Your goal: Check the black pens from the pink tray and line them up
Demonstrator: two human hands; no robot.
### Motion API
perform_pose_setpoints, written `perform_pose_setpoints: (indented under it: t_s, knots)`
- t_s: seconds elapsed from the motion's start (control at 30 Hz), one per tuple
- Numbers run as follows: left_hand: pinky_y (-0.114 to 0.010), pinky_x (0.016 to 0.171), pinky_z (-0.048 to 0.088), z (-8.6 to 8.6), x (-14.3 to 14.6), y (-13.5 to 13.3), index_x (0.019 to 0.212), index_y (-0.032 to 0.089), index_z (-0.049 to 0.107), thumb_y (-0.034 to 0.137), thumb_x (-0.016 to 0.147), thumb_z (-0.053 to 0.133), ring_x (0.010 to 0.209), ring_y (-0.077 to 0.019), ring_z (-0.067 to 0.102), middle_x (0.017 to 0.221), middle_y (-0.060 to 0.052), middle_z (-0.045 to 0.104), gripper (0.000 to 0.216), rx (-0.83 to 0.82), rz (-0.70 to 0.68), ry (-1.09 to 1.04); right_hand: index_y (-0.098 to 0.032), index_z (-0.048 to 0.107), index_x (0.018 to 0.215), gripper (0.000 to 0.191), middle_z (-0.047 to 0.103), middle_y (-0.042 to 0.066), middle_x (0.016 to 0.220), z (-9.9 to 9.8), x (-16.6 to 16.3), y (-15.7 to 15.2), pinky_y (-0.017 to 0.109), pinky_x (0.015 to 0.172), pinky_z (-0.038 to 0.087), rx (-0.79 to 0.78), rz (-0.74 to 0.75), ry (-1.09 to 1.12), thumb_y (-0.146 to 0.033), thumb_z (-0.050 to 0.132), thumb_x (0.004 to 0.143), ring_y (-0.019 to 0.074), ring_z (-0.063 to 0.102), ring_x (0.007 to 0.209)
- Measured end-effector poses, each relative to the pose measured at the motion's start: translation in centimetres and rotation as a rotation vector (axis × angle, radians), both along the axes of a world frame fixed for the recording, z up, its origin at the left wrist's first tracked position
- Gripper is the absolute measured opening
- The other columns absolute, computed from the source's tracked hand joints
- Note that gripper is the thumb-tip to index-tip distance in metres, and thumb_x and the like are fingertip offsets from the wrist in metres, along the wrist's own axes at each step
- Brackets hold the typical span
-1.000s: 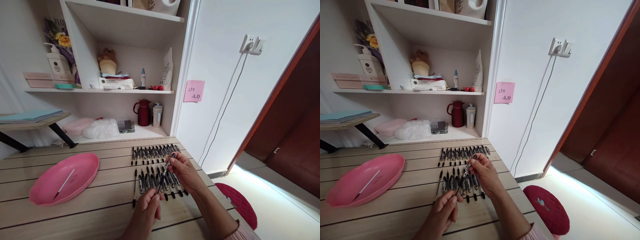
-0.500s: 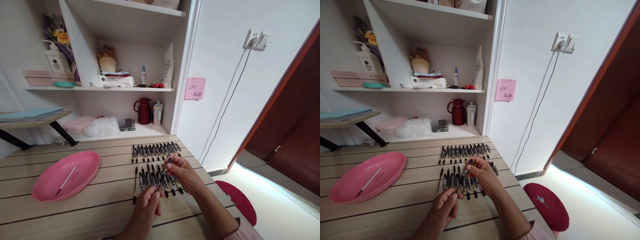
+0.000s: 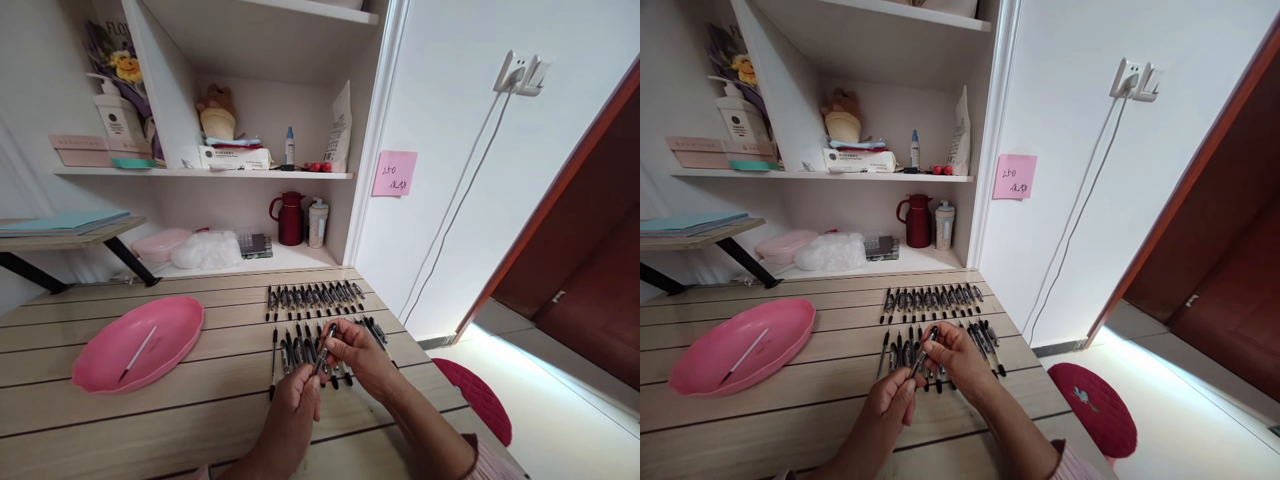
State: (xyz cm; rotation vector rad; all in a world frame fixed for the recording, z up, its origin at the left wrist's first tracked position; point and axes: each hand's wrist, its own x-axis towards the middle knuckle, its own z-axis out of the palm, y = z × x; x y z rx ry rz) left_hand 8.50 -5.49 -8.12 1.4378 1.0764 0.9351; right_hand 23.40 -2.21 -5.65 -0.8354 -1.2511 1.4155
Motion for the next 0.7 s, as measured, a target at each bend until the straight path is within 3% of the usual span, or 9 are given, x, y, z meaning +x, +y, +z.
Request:
perform_pose_setpoints:
  t_s: [0.2, 0.33, 0.4, 0.47, 0.53, 0.7]
  knots:
    - [-0.022, 0.05, 0.029, 0.2, 0.0, 0.7, 0.081, 0.016, 0.058, 0.034, 0.08, 0.042, 0.046, -0.0106, 0.036, 0.047, 0.006, 0.042, 0.025, 0.038, -0.009, 0.012, -0.019, 0.059, 0.089, 0.032, 0.058, -0.001, 0.069, -0.2, 0.2, 0.2, 0.021, 0.048, 0.035, 0.009, -0.046, 0.01, -0.041, 0.068, 0.067, 0.0082, 0.048, 0.052]
    - [-0.023, 0.054, 0.034, 2.5, -2.7, 2.6, 0.097, 0.017, 0.057, 0.027, 0.08, 0.037, 0.052, -0.0124, 0.044, 0.057, 0.003, 0.049, 0.028, 0.184, 0.157, 0.106, -0.022, 0.055, 0.106, 0.041, 0.061, 0.006, 0.093, -0.3, 1.8, 0.7, 0.024, 0.052, 0.039, 0.059, -0.18, -0.005, -0.047, 0.059, 0.073, 0.0117, 0.053, 0.061]
    - [-0.026, 0.062, 0.038, 4.4, -5.7, 3.8, 0.094, 0.017, 0.06, 0.027, 0.079, 0.039, 0.065, -0.0161, 0.052, 0.071, -0.002, 0.056, 0.028, 0.347, 0.323, 0.336, -0.021, 0.057, 0.103, 0.038, 0.061, 0.006, 0.092, -0.5, 2.7, 0.8, 0.024, 0.052, 0.038, 0.051, -0.24, -0.039, -0.047, 0.057, 0.075, 0.0113, 0.052, 0.06]
    - [-0.029, 0.069, 0.039, 6.2, -9.5, 4.9, 0.093, 0.019, 0.062, 0.025, 0.079, 0.038, 0.081, -0.0203, 0.055, 0.086, -0.006, 0.059, 0.029, 0.449, 0.475, 0.707, -0.02, 0.06, 0.098, 0.034, 0.062, 0.005, 0.087, -0.7, 3.4, 1.0, 0.023, 0.051, 0.036, 0.036, -0.262, -0.068, -0.046, 0.057, 0.075, 0.0105, 0.05, 0.057]
    - [-0.03, 0.065, 0.039, 7.5, -13.3, 5.6, 0.093, 0.021, 0.063, 0.026, 0.08, 0.034, 0.083, -0.0232, 0.056, 0.092, -0.008, 0.06, 0.032, 0.314, 0.6, 1.098, -0.02, 0.061, 0.095, 0.032, 0.062, 0.004, 0.084, -1.0, 3.7, 1.0, 0.023, 0.049, 0.034, 0.032, -0.266, -0.086, -0.046, 0.057, 0.075, 0.0102, 0.049, 0.057]
    - [-0.036, 0.061, 0.039, 7.3, -19.0, 6.7, 0.088, 0.009, 0.063, 0.016, 0.077, 0.034, 0.086, -0.0335, 0.057, 0.092, -0.017, 0.063, 0.032, 0.12, 0.674, 1.244, -0.02, 0.064, 0.088, 0.033, 0.063, 0.005, 0.079, -0.9, 4.3, 1.3, 0.025, 0.049, 0.035, 0.056, -0.323, -0.128, -0.048, 0.06, 0.072, 0.0113, 0.049, 0.055]
